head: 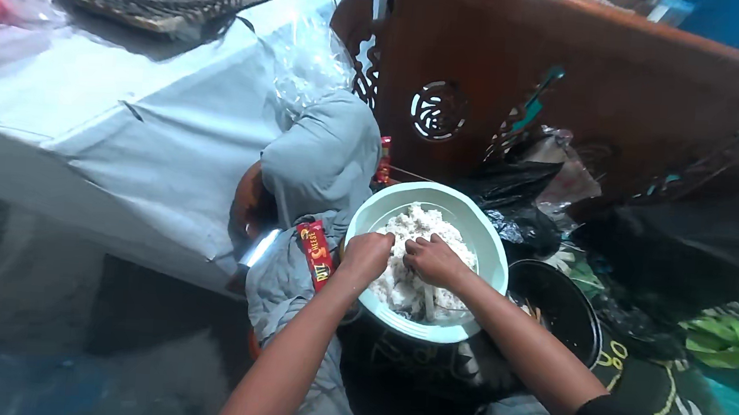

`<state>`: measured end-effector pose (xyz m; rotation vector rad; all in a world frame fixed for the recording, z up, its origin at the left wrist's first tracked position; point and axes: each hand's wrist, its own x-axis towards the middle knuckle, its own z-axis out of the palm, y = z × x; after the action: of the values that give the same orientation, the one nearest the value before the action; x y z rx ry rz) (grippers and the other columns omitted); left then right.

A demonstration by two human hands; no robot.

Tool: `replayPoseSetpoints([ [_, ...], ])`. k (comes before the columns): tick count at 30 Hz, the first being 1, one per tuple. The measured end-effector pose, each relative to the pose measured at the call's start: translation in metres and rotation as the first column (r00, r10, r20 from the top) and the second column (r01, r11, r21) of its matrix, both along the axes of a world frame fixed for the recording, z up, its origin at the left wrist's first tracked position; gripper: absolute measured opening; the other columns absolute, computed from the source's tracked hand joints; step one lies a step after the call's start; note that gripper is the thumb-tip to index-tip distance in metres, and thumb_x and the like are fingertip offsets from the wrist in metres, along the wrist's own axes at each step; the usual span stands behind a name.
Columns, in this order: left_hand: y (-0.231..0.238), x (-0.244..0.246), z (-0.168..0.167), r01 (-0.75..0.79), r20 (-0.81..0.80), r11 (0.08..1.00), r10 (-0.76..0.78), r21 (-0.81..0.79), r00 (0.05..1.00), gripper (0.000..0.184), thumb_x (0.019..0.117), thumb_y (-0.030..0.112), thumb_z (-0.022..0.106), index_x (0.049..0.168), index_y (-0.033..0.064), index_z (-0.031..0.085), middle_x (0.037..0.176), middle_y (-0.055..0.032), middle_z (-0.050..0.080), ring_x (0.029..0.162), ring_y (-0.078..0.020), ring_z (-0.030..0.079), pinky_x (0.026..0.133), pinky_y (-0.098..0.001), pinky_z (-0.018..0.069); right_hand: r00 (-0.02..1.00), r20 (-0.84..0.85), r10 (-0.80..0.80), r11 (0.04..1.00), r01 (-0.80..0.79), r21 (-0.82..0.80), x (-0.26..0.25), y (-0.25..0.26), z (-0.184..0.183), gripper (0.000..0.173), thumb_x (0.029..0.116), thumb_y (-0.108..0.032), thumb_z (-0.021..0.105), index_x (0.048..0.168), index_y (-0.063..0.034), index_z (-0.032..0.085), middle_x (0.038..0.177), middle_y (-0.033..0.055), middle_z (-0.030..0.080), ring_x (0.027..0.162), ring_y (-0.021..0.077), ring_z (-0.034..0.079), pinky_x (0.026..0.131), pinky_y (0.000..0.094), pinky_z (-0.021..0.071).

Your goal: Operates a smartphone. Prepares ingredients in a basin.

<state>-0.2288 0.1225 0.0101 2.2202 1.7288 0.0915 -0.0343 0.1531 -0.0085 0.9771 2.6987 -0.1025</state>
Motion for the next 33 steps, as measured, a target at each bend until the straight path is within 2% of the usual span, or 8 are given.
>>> replayPoseSetpoints([
  [8, -0.014, 0.006, 0.009, 0.021, -0.036, 1.0, -0.02, 0.007, 0.999, 0.025, 0.0968, 0.015, 0.063, 0.121, 0.0118, 0.069, 0.092, -0.0135, 0.073, 0.091, -0.0345, 0.07, 0.089, -0.0552, 0.0507, 1.0, 0.03, -0.001, 1.0, 0.0, 0.009, -0.004, 0.001, -0.002, 0.02, 0.095, -0.01, 0.066, 0.113, -0.0153, 0.071, 0.122, 0.01, 0.064, 0.111, 0.0332, 0.061, 0.086, 0.0564, 0.0495],
  [11, -0.007, 0.004, 0.007, 0.007, 0.043, 0.999, -0.009, 0.048, 0.999, 0.024, 0.0991, 0.02, 0.061, 0.12, 0.0147, 0.071, 0.097, -0.0092, 0.075, 0.097, -0.03, 0.07, 0.094, -0.0528, 0.0499, 1.0, -0.003, -0.016, 1.0, 0.016, 0.006, 0.001, 0.003, 0.003, 0.02, 0.098, -0.011, 0.063, 0.116, -0.0156, 0.071, 0.124, 0.0114, 0.063, 0.113, 0.0347, 0.061, 0.086, 0.0569, 0.0506],
  [17, -0.01, 0.001, 0.015, -0.001, 0.082, 0.997, -0.005, 0.08, 0.997, 0.021, 0.0977, 0.019, 0.065, 0.115, 0.0132, 0.076, 0.101, -0.0106, 0.075, 0.1, -0.0322, 0.07, 0.093, -0.0566, 0.0514, 0.954, -0.235, -0.185, 0.983, 0.179, -0.047, 0.02, -0.008, 0.012, 0.015, 0.0999, -0.018, 0.064, 0.113, -0.0171, 0.071, 0.127, 0.0095, 0.062, 0.111, 0.0314, 0.064, 0.087, 0.0548, 0.0529],
  [21, -0.019, 0.006, 0.026, -0.013, 0.137, 0.991, -0.005, 0.132, 0.991, 0.02, 0.1009, 0.024, 0.061, 0.11, 0.0152, 0.077, 0.105, -0.0063, 0.075, 0.104, -0.0286, 0.068, 0.094, -0.0517, 0.0501, 0.807, -0.489, -0.332, 0.936, 0.344, -0.068, 0.03, -0.023, 0.033, 0.012, 0.0998, -0.02, 0.064, 0.107, -0.0115, 0.071, 0.126, 0.0105, 0.064, 0.103, 0.0297, 0.067, 0.087, 0.0534, 0.0558],
  [23, -0.021, 0.007, 0.028, -0.029, 0.175, 0.987, 0.001, 0.156, 0.985, 0.02, 0.1015, 0.023, 0.061, 0.108, 0.0151, 0.077, 0.104, -0.0056, 0.075, 0.102, -0.0278, 0.067, 0.092, -0.0507, 0.0507, 0.735, -0.601, -0.314, 0.915, 0.403, 0.016, 0.035, -0.031, 0.032, 0.012, 0.0987, -0.019, 0.065, 0.104, -0.0113, 0.072, 0.121, 0.01, 0.066, 0.101, 0.0285, 0.068, 0.085, 0.0514, 0.0575],
  [27, -0.027, 0.014, 0.015, 0.006, -0.107, 0.99, 0.009, 0.138, 0.994, 0.015, 0.0966, 0.013, 0.062, 0.099, 0.0077, 0.076, 0.095, -0.0135, 0.073, 0.098, -0.0343, 0.068, 0.093, -0.0548, 0.0476, 0.864, -0.333, -0.378, 0.91, 0.412, 0.034, 0.045, -0.042, 0.012, 0.013, 0.0981, -0.018, 0.064, 0.105, -0.0112, 0.072, 0.126, 0.0108, 0.063, 0.114, 0.0341, 0.061, 0.088, 0.0567, 0.0501],
  [30, -0.025, 0.019, 0.022, -0.023, -0.064, 0.99, 0.032, 0.136, 0.997, 0.018, 0.0995, 0.022, 0.063, 0.107, 0.013, 0.077, 0.101, -0.0108, 0.075, 0.102, -0.0322, 0.068, 0.095, -0.0546, 0.0478, 0.838, -0.337, -0.429, 0.885, 0.465, 0.032, 0.056, -0.039, 0.019, 0.015, 0.1016, -0.022, 0.06, 0.109, -0.0138, 0.071, 0.126, 0.0092, 0.065, 0.113, 0.0321, 0.062, 0.089, 0.0547, 0.0501],
  [33, -0.028, 0.018, 0.019, -0.04, -0.002, 0.969, 0.042, 0.243, 0.999, 0.016, 0.0977, 0.021, 0.064, 0.102, 0.0124, 0.077, 0.096, -0.0094, 0.075, 0.096, -0.0313, 0.069, 0.09, -0.0542, 0.0491, 0.804, -0.381, -0.457, 0.869, 0.494, -0.002, 0.064, -0.048, 0.026, 0.016, 0.1014, -0.023, 0.061, 0.11, -0.0143, 0.072, 0.124, 0.0087, 0.065, 0.113, 0.0303, 0.063, 0.092, 0.0541, 0.0491],
])
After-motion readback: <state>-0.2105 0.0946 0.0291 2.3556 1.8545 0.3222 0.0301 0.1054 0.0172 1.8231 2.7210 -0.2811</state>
